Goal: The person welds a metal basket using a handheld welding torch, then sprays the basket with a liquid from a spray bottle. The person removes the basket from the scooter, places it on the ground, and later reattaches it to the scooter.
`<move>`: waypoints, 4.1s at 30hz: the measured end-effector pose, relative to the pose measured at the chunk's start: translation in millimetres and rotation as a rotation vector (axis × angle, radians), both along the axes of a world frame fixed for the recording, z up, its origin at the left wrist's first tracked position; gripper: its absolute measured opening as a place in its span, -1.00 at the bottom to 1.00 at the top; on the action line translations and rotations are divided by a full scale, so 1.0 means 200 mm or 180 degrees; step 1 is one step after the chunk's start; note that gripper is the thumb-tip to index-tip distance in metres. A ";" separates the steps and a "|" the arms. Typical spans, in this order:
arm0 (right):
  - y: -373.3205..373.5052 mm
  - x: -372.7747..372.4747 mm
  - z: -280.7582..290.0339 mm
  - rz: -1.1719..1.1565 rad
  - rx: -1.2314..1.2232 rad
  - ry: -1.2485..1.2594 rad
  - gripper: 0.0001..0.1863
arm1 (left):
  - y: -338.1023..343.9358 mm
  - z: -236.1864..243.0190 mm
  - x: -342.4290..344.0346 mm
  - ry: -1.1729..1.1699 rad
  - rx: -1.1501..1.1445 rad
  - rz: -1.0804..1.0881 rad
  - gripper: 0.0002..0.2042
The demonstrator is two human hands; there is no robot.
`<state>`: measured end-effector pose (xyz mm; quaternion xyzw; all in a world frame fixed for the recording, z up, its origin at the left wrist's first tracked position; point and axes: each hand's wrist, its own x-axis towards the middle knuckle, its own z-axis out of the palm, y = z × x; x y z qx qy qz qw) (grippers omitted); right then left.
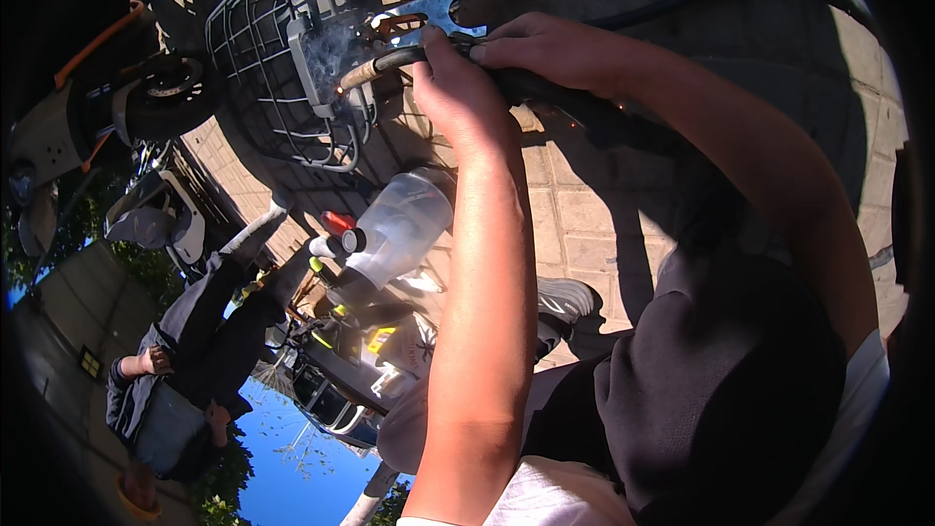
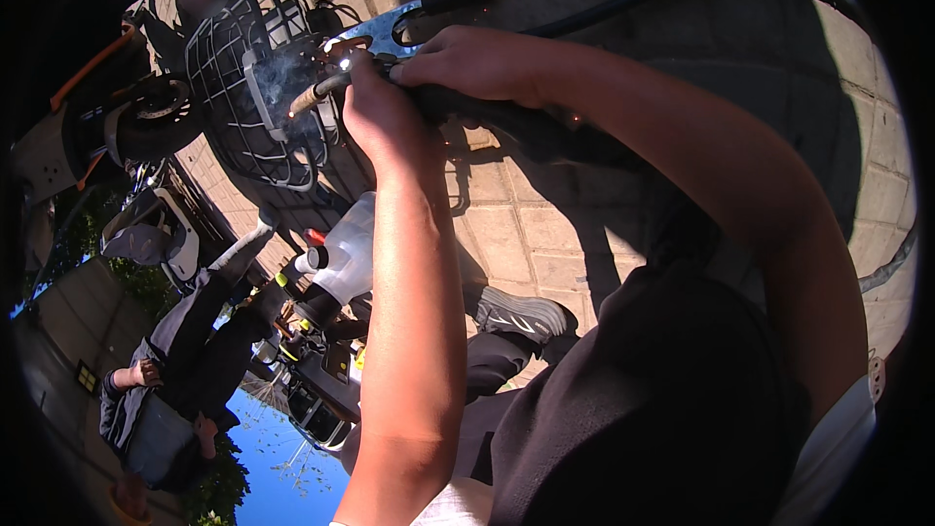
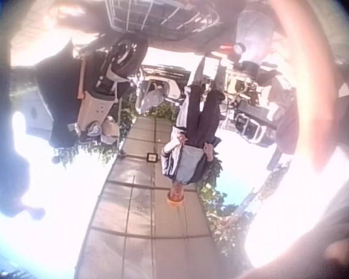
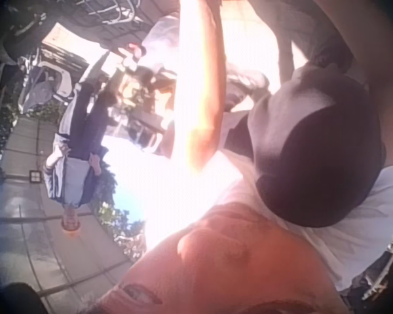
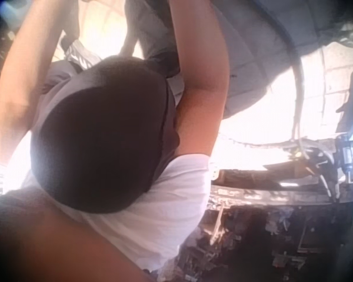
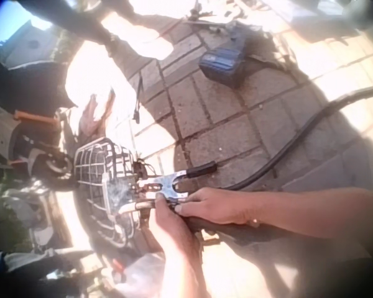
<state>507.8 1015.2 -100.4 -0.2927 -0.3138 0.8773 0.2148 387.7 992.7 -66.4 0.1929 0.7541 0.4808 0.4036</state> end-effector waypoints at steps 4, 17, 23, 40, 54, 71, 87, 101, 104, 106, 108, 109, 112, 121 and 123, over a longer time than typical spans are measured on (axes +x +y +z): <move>0.00 -0.01 0.01 -0.0021 -0.0015 0.0023 -0.61 | 0.00 0.01 0.00 0.0184 -0.0070 0.0015 -0.57; 0.00 -0.02 -0.01 -0.0030 0.0018 0.0018 -0.62 | 0.01 0.08 0.06 0.0088 -0.0023 -0.0010 -0.54; 0.01 -0.03 0.01 -0.0040 0.0144 0.0043 -0.62 | 0.01 0.09 0.06 0.0253 -0.0160 -0.0001 -0.53; -0.02 -0.02 -0.04 -0.0085 -0.0093 0.0149 -0.61 | 0.02 0.10 0.06 0.0182 -0.0296 -0.0079 -0.52; -0.02 0.23 0.18 -0.0245 0.1191 -0.1136 -0.65 | -1.16 0.27 -0.50 -0.0256 -0.1145 0.1177 -0.75; -0.13 0.21 0.35 -0.0582 0.1351 -0.1188 -0.64 | -1.62 0.28 -0.97 0.1178 -0.0214 0.2029 -0.30; -0.15 0.23 0.32 -0.0734 0.1662 -0.1292 -0.62 | -1.10 0.86 -1.12 0.0604 -0.0627 -0.0732 -0.78; -0.13 0.31 0.34 -0.0760 0.1103 -0.1053 -0.61 | -0.67 1.01 -0.83 0.0137 -0.1580 -0.0196 -0.34; -0.13 0.30 0.35 -0.0855 0.1335 -0.1241 -0.61 | -0.62 1.02 -0.80 0.0421 -0.1632 -0.0206 -0.36; -0.13 0.29 0.35 -0.0846 0.1245 -0.1141 -0.61 | -0.58 1.05 -0.79 0.0285 -0.1630 -0.0246 -0.37; -0.14 0.29 0.35 -0.0821 0.1186 -0.1124 -0.60 | -0.54 1.08 -0.78 0.0311 -0.1637 -0.0318 -0.39; -0.14 0.28 0.35 -0.0798 0.1196 -0.1127 -0.60 | -0.51 1.10 -0.77 0.0178 -0.1590 -0.0365 -0.41; -0.14 0.28 0.36 -0.0751 0.1216 -0.1117 -0.59 | -0.45 1.13 -0.78 0.0198 -0.1720 -0.0565 -0.40; -0.14 0.29 0.36 -0.0807 0.1227 -0.1089 -0.59 | -0.34 1.12 -0.81 0.0111 -0.1826 -0.0846 -0.36; -0.14 0.30 0.36 -0.0822 0.1213 -0.1075 -0.59 | -0.34 1.12 -0.81 0.0104 -0.1829 -0.0881 -0.37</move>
